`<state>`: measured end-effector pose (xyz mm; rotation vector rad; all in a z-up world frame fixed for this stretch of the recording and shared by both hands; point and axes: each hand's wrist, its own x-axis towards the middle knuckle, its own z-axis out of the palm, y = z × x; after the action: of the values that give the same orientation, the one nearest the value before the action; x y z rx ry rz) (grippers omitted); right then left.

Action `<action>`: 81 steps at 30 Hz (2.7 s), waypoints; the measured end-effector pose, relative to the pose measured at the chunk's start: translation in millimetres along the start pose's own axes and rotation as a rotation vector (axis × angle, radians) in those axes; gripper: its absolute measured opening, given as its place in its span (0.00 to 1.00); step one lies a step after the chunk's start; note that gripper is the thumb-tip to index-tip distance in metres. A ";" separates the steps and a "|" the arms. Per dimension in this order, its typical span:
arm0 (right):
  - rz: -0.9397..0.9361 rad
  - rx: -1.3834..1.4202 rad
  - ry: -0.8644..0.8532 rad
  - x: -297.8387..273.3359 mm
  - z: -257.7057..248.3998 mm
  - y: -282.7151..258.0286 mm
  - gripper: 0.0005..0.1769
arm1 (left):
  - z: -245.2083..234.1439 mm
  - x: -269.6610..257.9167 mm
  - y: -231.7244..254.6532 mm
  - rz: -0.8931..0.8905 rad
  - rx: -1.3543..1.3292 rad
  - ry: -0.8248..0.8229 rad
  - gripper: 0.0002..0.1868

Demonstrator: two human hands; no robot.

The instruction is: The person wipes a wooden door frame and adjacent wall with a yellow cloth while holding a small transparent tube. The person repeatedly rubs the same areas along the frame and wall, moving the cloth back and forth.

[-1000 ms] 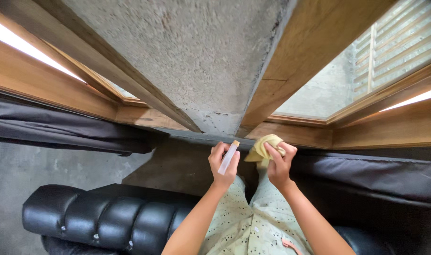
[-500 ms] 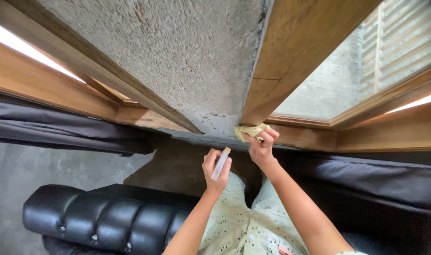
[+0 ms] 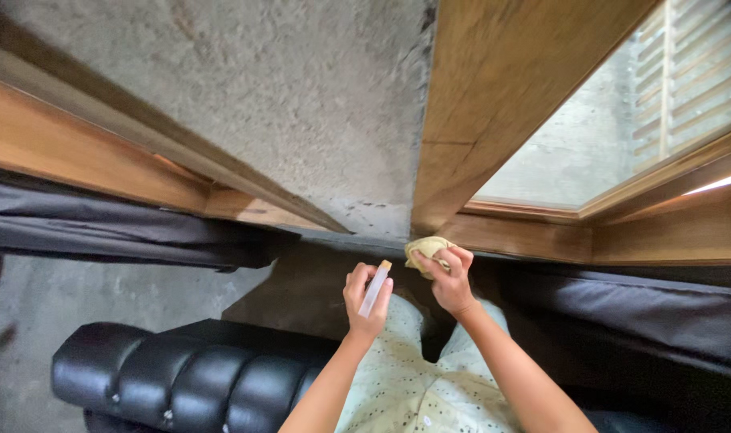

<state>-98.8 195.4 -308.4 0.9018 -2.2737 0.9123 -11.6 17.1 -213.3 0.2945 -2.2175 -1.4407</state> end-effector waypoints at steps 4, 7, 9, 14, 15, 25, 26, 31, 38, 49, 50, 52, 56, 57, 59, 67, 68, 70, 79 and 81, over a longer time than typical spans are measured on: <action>-0.075 -0.062 -0.027 2.5 3.3 16.8 0.34 | 10.6 -2.8 -2.2 -0.064 -0.037 -0.023 0.08; -0.181 -0.089 -0.021 -7.4 32.9 51.8 0.30 | 14.4 0.8 -0.2 -0.070 -0.039 -0.037 0.08; -0.160 -0.051 -0.078 -29.2 47.6 66.4 0.30 | 15.5 0.9 2.6 -0.058 -0.042 -0.047 0.08; -0.009 -0.084 -0.455 -65.3 62.3 85.8 0.26 | 18.8 3.2 1.7 -0.044 -0.031 -0.049 0.07; 0.022 -0.066 -0.487 -65.6 61.0 84.8 0.26 | 18.4 3.8 0.4 -0.040 -0.021 -0.050 0.07; -0.095 0.002 -0.131 -40.9 26.8 57.5 0.33 | 21.5 5.3 -7.5 -0.053 -0.019 -0.053 0.07; -0.119 -0.018 -0.124 -43.6 31.5 60.9 0.32 | 22.3 3.6 -6.4 -0.067 -0.025 -0.059 0.06; -0.072 -0.070 -0.350 -61.7 64.5 91.0 0.25 | 25.8 2.5 0.1 -0.111 -0.017 -0.044 0.07; 0.149 -0.026 -0.652 -84.2 67.7 93.7 0.26 | 34.6 4.7 -1.4 -0.068 -0.009 -0.023 0.07; -0.057 -0.025 -0.427 -69.8 51.2 96.2 0.25 | 39.2 9.7 -2.6 -0.067 -0.047 -0.044 0.06; -0.061 -0.017 -0.446 -70.0 54.9 98.4 0.24 | 40.3 8.6 -0.7 -0.074 -0.046 -0.052 0.06; -0.075 0.001 -0.478 -67.5 66.8 103.1 0.24 | 42.1 10.2 2.5 -0.075 -0.044 -0.063 0.06; -0.072 -0.101 -0.572 -82.7 77.7 106.5 0.27 | 46.8 5.5 7.5 -0.060 -0.048 -0.071 0.06; -0.035 -0.119 -0.642 -86.3 79.7 107.8 0.26 | 47.9 5.3 8.1 -0.050 -0.049 -0.072 0.06; 0.027 -0.166 -0.715 -91.8 81.4 109.1 0.26 | 48.3 5.6 9.9 -0.048 -0.046 -0.073 0.06; 0.242 -0.122 -0.731 -51.1 1.7 110.4 0.34 | 24.5 25.8 60.6 -0.040 -0.048 -0.085 0.06; 0.276 -0.074 -0.677 -40.4 -18.1 101.9 0.35 | 18.8 30.1 76.2 -0.011 -0.055 -0.082 0.06; 0.330 0.017 -0.565 -11.5 -55.6 81.6 0.39 | 8.2 40.8 112.7 0.037 -0.070 -0.092 0.06; 0.368 0.178 -0.070 135.5 -190.6 -60.4 0.41 | -66.7 112.0 307.5 0.189 -0.199 -0.180 0.07; 0.310 0.162 0.003 164.7 -214.4 -75.0 0.39 | -83.1 123.8 340.2 0.264 -0.199 -0.188 0.08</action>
<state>-102.5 250.0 -33.3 0.6197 -2.4044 1.2451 -51.1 42.2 155.2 -0.2004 -2.1347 -1.5761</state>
